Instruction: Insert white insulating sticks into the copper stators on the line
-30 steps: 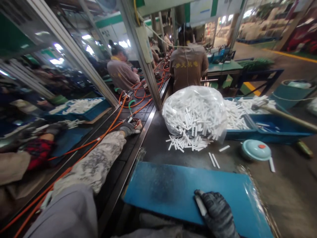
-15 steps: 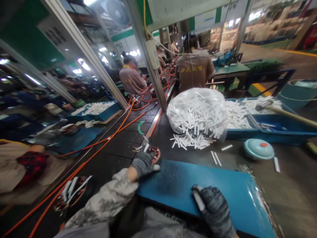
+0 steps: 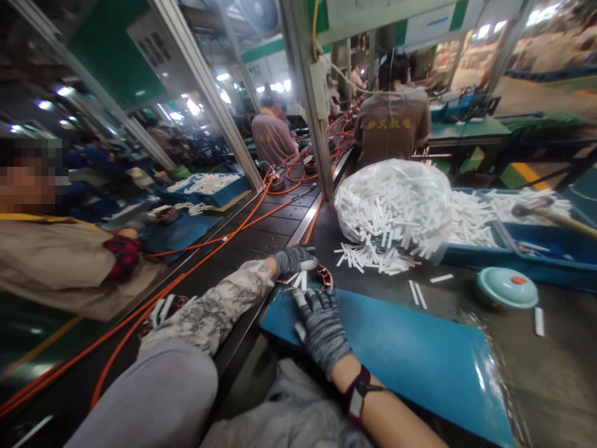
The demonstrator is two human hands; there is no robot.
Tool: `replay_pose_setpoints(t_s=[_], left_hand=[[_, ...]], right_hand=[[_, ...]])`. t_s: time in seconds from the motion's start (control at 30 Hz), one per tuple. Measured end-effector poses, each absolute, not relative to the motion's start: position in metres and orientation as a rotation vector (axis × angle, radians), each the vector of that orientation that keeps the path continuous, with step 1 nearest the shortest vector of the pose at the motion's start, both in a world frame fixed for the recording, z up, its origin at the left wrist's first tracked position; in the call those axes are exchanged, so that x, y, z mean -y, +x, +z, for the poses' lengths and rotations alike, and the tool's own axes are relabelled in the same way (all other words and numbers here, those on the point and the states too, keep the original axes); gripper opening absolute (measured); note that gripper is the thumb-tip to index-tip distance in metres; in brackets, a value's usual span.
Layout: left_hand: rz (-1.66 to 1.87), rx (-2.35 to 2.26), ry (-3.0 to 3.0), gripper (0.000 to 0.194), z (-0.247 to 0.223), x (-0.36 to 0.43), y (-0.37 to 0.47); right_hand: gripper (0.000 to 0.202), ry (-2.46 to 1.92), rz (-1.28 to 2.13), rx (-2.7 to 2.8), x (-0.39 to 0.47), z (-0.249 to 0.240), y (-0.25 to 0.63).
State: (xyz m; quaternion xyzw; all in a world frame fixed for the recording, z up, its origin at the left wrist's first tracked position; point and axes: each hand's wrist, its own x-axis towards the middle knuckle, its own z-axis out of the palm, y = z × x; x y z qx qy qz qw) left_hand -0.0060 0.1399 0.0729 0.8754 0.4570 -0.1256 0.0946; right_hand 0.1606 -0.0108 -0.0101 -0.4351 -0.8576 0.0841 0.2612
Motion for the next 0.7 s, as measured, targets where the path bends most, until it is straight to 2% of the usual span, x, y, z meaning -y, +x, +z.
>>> replay_pose_setpoints(t_s=[0.07,0.23,0.33,0.43,0.53,0.7], left_hand=[[-0.445,-1.46,2.552,0.034,0.07,-0.135,-0.004],[-0.495,-1.807,2.421,0.075,0.098,-0.089,0.012],[-0.425,-1.778,2.375,0.077,0.119,-0.061,0.015],[-0.321,-1.545,2.333,0.069,0.124,-0.05,0.013],[-0.241,-1.518,2.307,0.064,0.112,-0.051,0.016],[0.088,-1.355,2.636,0.051,0.103,-0.044,0.039]], right_hand=[[0.055,-1.224,0.223,2.293,0.008,-0.012,0.158],[0.019,-1.084,0.222,2.172,0.004,-0.009,0.182],[0.013,-0.973,0.369,2.134,-0.003,-0.001,0.212],[0.014,-0.925,0.675,2.082,-0.01,0.007,0.245],[0.019,-0.978,0.82,1.948,-0.009,0.012,0.271],[0.043,-1.028,1.04,1.798,0.006,0.008,0.284]])
